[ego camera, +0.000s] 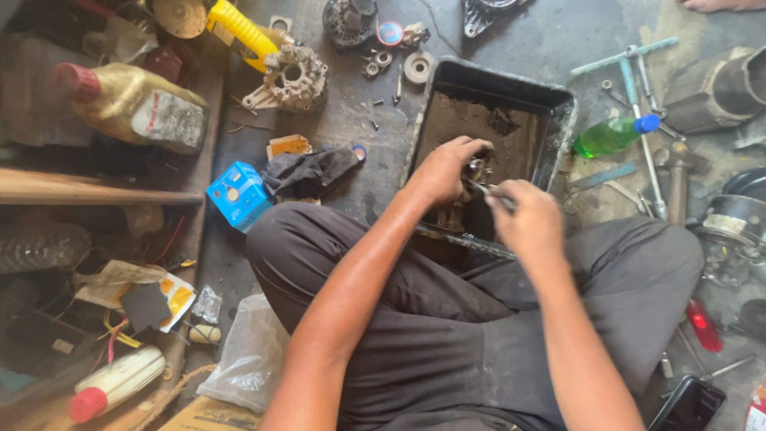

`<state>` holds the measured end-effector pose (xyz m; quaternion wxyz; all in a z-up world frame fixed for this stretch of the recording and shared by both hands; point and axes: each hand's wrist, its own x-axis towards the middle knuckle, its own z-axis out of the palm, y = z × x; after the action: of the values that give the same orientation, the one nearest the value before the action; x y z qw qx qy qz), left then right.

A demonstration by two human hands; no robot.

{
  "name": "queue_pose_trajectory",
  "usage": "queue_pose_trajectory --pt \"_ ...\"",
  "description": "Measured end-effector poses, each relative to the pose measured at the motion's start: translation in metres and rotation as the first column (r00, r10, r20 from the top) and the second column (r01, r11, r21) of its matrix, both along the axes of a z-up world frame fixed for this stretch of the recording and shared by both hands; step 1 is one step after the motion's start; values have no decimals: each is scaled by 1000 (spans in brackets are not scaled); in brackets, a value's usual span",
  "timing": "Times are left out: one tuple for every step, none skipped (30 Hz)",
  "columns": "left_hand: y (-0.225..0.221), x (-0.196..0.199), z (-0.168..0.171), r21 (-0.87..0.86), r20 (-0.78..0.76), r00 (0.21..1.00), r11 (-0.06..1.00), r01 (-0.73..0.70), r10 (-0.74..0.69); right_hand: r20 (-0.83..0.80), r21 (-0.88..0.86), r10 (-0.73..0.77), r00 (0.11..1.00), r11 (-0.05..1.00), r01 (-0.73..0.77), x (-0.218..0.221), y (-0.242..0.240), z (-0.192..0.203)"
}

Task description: The person pours liquid from a green bottle onto a mechanical part held over a black tray, then uses a brush to scrub the part. The person continues scrubbing the part in the tray while occasionally rotating it.

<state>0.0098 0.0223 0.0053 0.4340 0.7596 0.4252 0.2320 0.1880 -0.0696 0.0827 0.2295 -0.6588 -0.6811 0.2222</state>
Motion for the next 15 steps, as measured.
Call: queue_pose_trajectory --pt "1 1 1 -8 -22 1000 1000 -3 3 -21 8 -13 1000 1000 13 -1 0 0" --pt "3 -1 3 -25 -4 1000 1000 -10 9 -47 20 -23 999 1000 24 -3 1 0" --pt "4 -3 5 -43 14 1000 999 -16 16 -12 -28 -30 999 999 30 -3 2 0" --pt "3 -6 7 -63 32 999 998 -24 26 23 -77 -32 999 996 33 -3 3 1" --pt "3 -6 8 -43 35 999 999 -23 25 58 -127 -31 998 991 39 -1 4 1" --pt "2 -4 9 -23 39 999 999 -22 23 61 -126 -31 998 991 39 2 5 1" --pt "2 -2 9 -2 43 999 1000 -21 21 63 -124 -31 998 991 38 4 7 0" --pt "-2 0 8 -7 9 1000 1000 -20 20 68 -133 -30 997 990 39 6 4 -2" --pt "-7 2 7 -12 -25 1000 1000 -19 19 49 -105 -32 998 994 37 5 1 -3" --pt "-4 3 8 -4 -60 998 1000 -14 14 28 -63 -37 999 997 39 3 3 -4" --pt "-2 3 8 -13 -31 999 999 -31 30 8 -21 -42 999 999 42 0 6 -5" --pt "-2 1 9 -25 -3 999 999 -47 47 4 -14 -35 999 999 35 -2 6 -4" --pt "-2 -1 8 -36 25 998 997 -63 64 1 -7 -27 1000 1000 27 -4 6 -2" --pt "-1 -2 8 -7 34 997 998 -65 65 -1 0 -20 1000 1000 20 -4 6 0" --pt "-2 -3 7 22 42 997 997 -67 66 22 -56 -46 999 997 47 -2 5 2"
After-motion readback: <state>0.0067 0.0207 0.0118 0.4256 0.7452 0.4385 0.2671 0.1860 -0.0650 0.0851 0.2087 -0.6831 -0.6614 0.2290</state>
